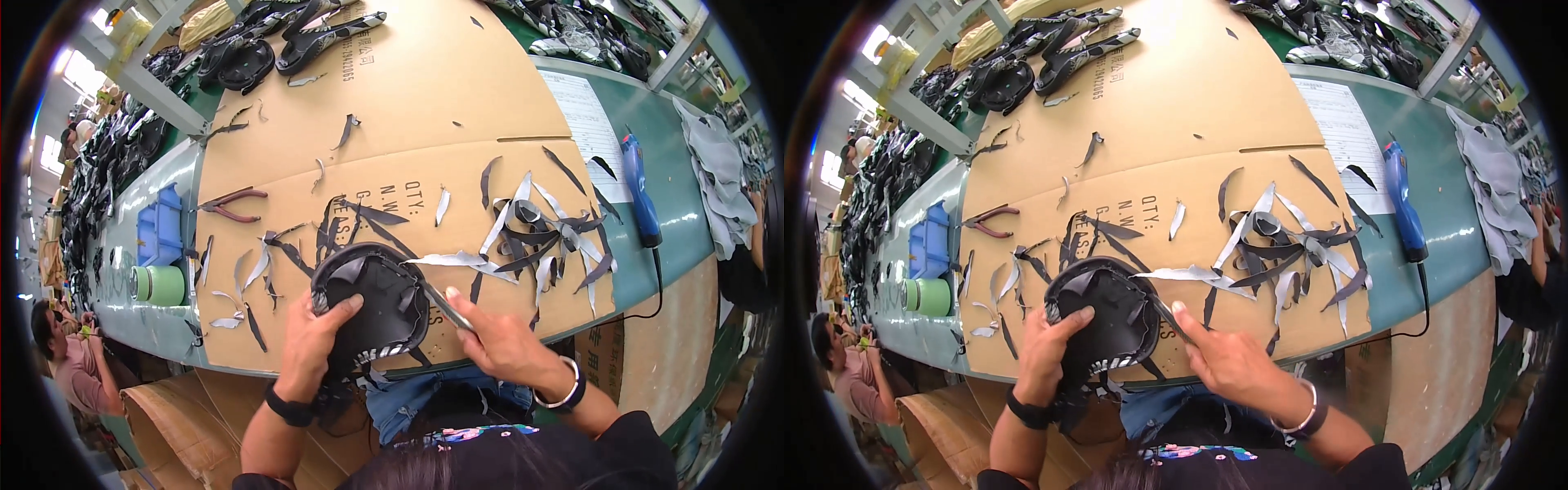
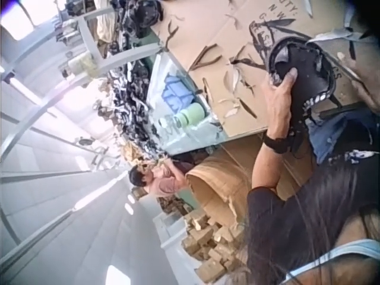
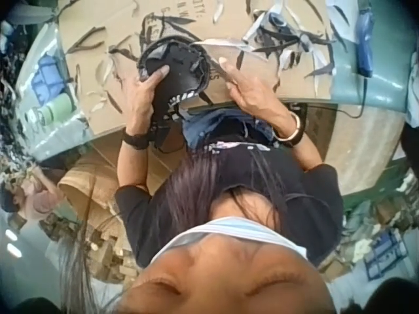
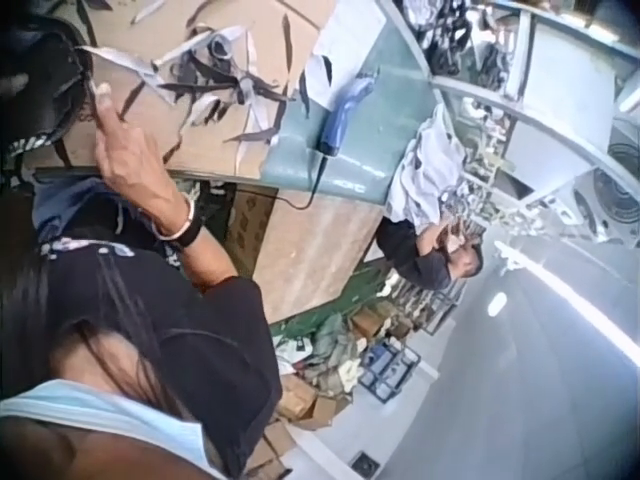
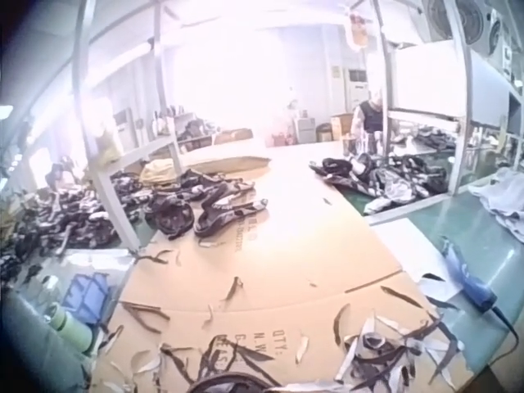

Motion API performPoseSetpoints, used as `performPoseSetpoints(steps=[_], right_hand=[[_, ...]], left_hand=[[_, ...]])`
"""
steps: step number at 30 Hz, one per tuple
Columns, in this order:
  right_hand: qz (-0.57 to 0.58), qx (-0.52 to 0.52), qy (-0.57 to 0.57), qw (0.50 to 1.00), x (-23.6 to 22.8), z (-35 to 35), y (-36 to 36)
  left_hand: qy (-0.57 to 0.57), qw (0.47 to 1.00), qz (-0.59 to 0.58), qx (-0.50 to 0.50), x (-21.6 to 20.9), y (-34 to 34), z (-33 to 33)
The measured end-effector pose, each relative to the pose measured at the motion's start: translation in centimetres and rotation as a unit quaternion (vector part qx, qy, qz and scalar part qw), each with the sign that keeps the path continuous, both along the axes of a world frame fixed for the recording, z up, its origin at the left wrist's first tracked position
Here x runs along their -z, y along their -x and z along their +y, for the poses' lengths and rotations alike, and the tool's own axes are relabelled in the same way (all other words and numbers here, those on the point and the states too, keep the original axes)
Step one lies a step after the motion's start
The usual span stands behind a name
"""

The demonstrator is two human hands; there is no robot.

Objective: The person picks up a bicycle seat, trims excess material from its underside using a utility knife, and places it onto a pile, repeating the process for several seats.

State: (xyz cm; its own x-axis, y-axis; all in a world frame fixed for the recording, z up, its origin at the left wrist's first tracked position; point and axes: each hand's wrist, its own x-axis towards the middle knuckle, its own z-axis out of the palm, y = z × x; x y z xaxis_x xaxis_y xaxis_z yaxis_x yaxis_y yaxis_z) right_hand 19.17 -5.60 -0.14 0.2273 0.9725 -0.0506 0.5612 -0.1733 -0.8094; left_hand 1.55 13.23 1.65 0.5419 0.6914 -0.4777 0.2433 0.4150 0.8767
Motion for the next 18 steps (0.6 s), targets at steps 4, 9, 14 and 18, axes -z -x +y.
performPoseSetpoints(steps=[4, 9, 14, 18], right_hand=[[0.049, 0.050, -0.010, 0.998, 0.7, -1.9, 2.8], [0.162, 0.078, 0.120, 0.976, -1.0, -4.1, 4.8], [0.299, 0.105, 0.177, 0.932, -1.9, -7.2, 6.3], [0.134, 0.189, -0.070, 0.970, -0.6, -4.7, 3.8]], left_hand=[[-0.051, 0.995, -0.018, -0.088, 0.6, 0.4, -3.6], [-0.244, 0.942, 0.022, -0.229, 1.4, 0.1, -10.0], [-0.385, 0.894, 0.063, -0.220, 2.4, 0.3, -13.3], [-0.442, 0.876, 0.084, -0.175, 2.2, 1.2, -13.2]])
